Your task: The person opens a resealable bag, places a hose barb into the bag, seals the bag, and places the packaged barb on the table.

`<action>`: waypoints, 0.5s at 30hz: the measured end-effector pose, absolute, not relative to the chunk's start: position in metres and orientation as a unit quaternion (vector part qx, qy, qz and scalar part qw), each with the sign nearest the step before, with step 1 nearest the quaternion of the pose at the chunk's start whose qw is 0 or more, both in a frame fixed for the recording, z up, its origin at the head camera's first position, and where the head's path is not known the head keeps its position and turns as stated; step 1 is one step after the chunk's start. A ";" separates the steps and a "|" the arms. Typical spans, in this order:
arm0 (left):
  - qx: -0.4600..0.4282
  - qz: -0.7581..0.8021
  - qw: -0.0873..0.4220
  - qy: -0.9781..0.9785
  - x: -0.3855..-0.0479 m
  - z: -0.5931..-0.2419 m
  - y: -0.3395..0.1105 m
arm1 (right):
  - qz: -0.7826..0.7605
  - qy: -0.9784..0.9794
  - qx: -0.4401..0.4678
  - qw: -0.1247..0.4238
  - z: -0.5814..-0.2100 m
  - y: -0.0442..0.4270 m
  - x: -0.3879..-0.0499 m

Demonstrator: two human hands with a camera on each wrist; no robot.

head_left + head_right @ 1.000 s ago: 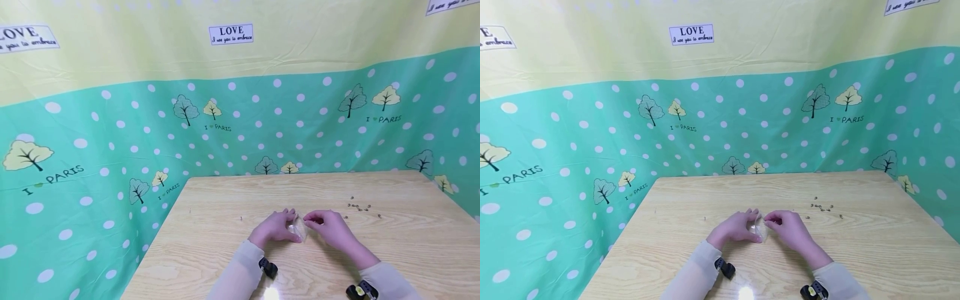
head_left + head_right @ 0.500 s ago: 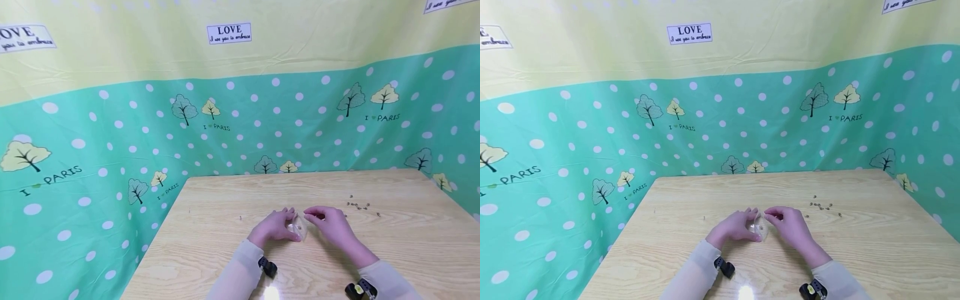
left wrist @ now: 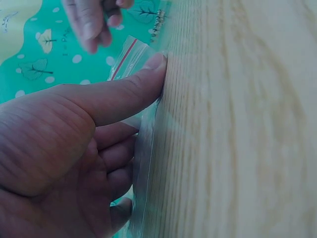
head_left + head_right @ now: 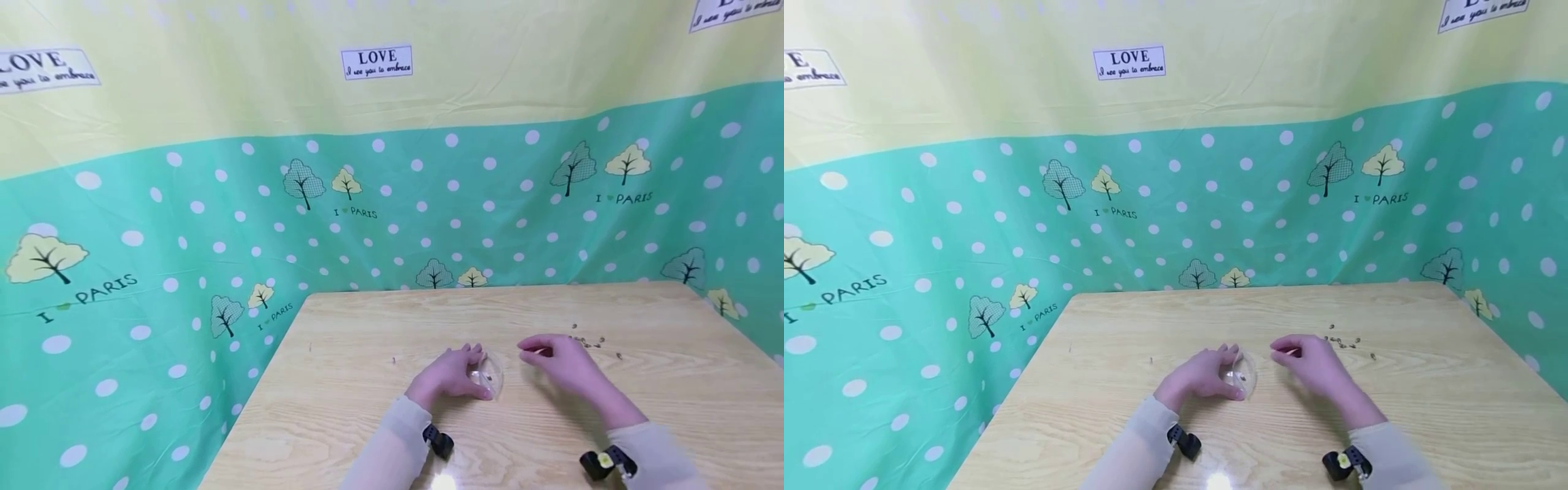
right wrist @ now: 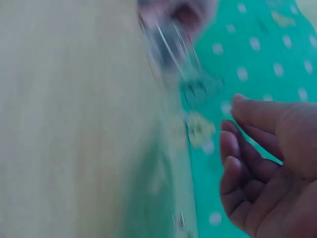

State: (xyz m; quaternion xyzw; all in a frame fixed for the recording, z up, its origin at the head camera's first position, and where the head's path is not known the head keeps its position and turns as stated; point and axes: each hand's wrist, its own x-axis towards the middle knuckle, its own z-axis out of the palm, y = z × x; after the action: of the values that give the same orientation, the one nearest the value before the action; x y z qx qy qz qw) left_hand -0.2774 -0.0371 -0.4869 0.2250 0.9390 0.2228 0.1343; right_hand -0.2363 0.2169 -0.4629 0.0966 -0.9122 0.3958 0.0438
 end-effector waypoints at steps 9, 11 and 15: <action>0.226 0.230 0.139 0.936 -0.273 -0.484 -0.037 | 0.375 -0.925 0.066 0.005 -0.461 0.315 -0.240; 0.227 0.232 0.138 0.936 -0.272 -0.483 -0.036 | 0.369 -0.928 0.050 0.003 -0.459 0.335 -0.239; 0.227 0.234 0.135 0.936 -0.273 -0.482 -0.036 | 0.375 -0.927 0.021 0.005 -0.457 0.367 -0.236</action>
State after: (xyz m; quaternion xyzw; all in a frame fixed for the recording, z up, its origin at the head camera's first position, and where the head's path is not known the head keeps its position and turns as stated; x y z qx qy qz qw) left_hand -0.2727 -0.0357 -0.4818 0.2270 0.9357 0.2336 0.1353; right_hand -0.2362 0.3665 -0.4568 0.0209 -0.9270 0.3745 0.0055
